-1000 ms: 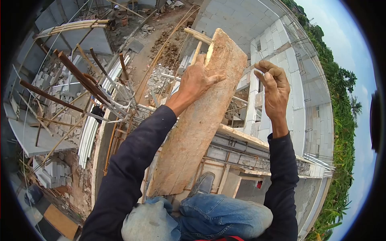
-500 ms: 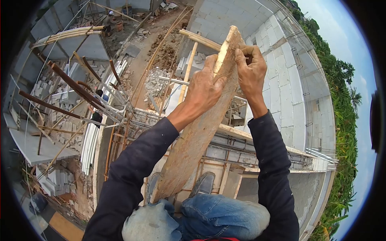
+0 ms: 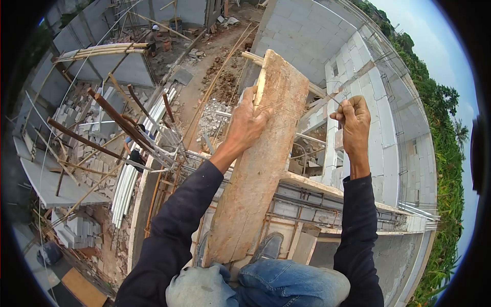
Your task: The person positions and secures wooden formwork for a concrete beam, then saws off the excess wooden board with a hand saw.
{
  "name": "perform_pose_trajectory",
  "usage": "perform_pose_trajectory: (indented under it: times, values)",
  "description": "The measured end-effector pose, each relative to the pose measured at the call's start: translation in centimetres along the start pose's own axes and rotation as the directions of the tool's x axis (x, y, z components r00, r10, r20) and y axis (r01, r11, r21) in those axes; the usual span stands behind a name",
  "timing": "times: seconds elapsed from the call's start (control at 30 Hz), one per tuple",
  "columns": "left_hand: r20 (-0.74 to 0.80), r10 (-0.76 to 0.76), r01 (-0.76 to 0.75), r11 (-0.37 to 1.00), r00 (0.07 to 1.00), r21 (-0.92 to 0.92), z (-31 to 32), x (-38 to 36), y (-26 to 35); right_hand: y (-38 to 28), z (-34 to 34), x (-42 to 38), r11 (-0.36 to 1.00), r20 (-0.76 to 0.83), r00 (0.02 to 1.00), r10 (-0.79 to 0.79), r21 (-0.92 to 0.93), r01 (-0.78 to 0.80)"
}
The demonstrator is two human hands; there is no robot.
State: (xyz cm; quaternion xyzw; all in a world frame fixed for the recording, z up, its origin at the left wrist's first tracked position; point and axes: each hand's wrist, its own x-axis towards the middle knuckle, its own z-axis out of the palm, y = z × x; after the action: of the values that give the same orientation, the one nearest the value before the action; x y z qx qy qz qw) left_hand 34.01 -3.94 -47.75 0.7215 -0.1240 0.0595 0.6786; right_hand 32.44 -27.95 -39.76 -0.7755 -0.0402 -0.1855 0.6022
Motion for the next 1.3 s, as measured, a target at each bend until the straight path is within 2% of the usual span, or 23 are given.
perform_pose_trajectory:
  times: [0.03,0.13,0.2,0.27,0.3,0.33,0.4,0.43,0.5,0.53,0.6,0.63,0.7,0.73,0.8,0.87,0.93,1.03,1.1,1.13,1.2,1.23,1.3]
  values:
    - [-0.017,-0.012,0.012,0.999,1.000,0.040,-0.7,-0.1,-0.7,-0.4,-0.4,-2.0,0.996,0.017,1.000,0.021,-0.084,-0.019]
    - [-0.050,-0.028,0.031,0.997,0.998,0.069,-2.8,0.3,-1.7,1.7,-2.0,-9.5,0.957,0.376,0.883,0.279,-0.183,-0.225]
    - [-0.052,-0.062,0.059,0.997,0.997,-0.051,-3.5,0.5,-2.2,1.9,-2.4,-15.0,0.866,0.534,0.683,0.498,-0.278,-0.415]
    - [0.020,-0.091,0.093,0.979,0.996,-0.181,-5.3,1.2,-1.8,2.2,-2.3,-20.0,0.800,0.647,0.490,0.584,-0.356,-0.483]
    - [0.053,-0.045,0.055,0.977,0.998,-0.208,-6.3,1.8,-1.7,2.4,-2.1,-22.1,0.774,0.703,0.388,0.596,-0.375,-0.510]
    - [-0.010,-0.002,-0.001,0.968,1.000,-0.250,-7.2,2.8,-2.8,3.1,-1.9,-24.5,0.754,0.684,0.396,0.612,-0.356,-0.551]
    - [-0.066,0.057,-0.078,0.922,0.996,-0.380,-7.7,4.2,-2.5,5.3,-1.0,-29.3,0.769,0.871,0.173,0.459,-0.292,-0.568]
    - [-0.055,0.062,-0.081,0.879,0.997,-0.469,-7.8,4.6,-1.6,6.2,-0.2,-31.2,0.761,0.867,0.190,0.461,-0.276,-0.588]
    - [0.142,-0.122,0.185,0.765,0.982,-0.617,-10.5,7.4,-4.2,7.4,2.0,-34.7,0.808,0.897,0.235,0.374,-0.191,-0.558]
    - [0.074,0.119,-0.066,0.859,0.990,-0.507,-9.1,6.7,-1.0,7.7,3.4,-35.7,0.796,0.895,0.239,0.376,-0.180,-0.577]
    - [0.126,0.131,-0.049,0.860,0.983,-0.509,-9.9,8.2,-0.5,8.5,5.5,-36.6,0.821,0.845,0.223,0.486,-0.355,-0.447]
    - [0.168,0.156,-0.049,0.858,0.973,-0.512,-10.1,8.7,0.1,9.1,5.9,-37.3,0.821,0.847,0.226,0.482,-0.346,-0.454]
    - [0.156,0.159,-0.058,0.857,0.975,-0.512,-10.3,9.6,0.9,9.8,6.5,-37.6,0.839,0.875,0.093,0.475,-0.418,-0.349]
    - [0.169,0.163,-0.056,0.860,0.972,-0.508,-10.7,10.3,1.1,9.9,6.3,-37.2,0.841,0.876,0.098,0.472,-0.414,-0.348]
    - [0.190,0.156,-0.039,0.862,0.969,-0.506,-11.3,11.6,1.3,9.8,4.9,-35.7,0.854,0.845,0.123,0.520,-0.510,-0.105]
    - [0.139,0.066,0.005,0.888,0.988,-0.459,-11.6,12.3,1.1,9.0,2.5,-31.8,0.851,0.839,0.142,0.525,-0.518,-0.081]
    - [0.150,0.007,0.066,0.879,0.989,-0.473,-11.6,12.3,0.5,8.5,0.1,-29.9,0.855,0.820,0.249,0.516,-0.511,-0.090]
    - [0.135,-0.075,0.130,0.872,0.988,-0.472,-11.6,12.7,-0.7,9.7,-2.6,-28.3,0.843,0.787,0.302,0.538,-0.510,-0.171]
    - [0.112,-0.127,0.164,0.875,0.986,-0.454,-11.6,13.0,-1.6,9.0,-3.6,-26.8,0.684,0.548,0.416,0.725,-0.507,-0.525]
    - [0.111,-0.130,0.167,0.874,0.985,-0.456,-11.7,13.3,-1.9,8.6,-3.6,-26.7,0.679,0.546,0.411,0.730,-0.507,-0.531]
    - [0.117,-0.143,0.181,0.874,0.983,-0.451,-11.7,13.3,-2.6,7.9,-3.0,-26.9,0.623,0.182,0.596,0.782,-0.237,-0.745]
    - [0.119,-0.147,0.185,0.874,0.982,-0.449,-11.6,13.3,-2.7,7.7,-2.7,-27.3,0.616,0.175,0.591,0.788,-0.237,-0.751]
    - [0.118,-0.154,0.191,0.874,0.981,-0.447,-11.6,13.2,-2.9,7.7,-1.8,-27.6,0.756,0.137,0.762,0.633,-0.317,-0.572]
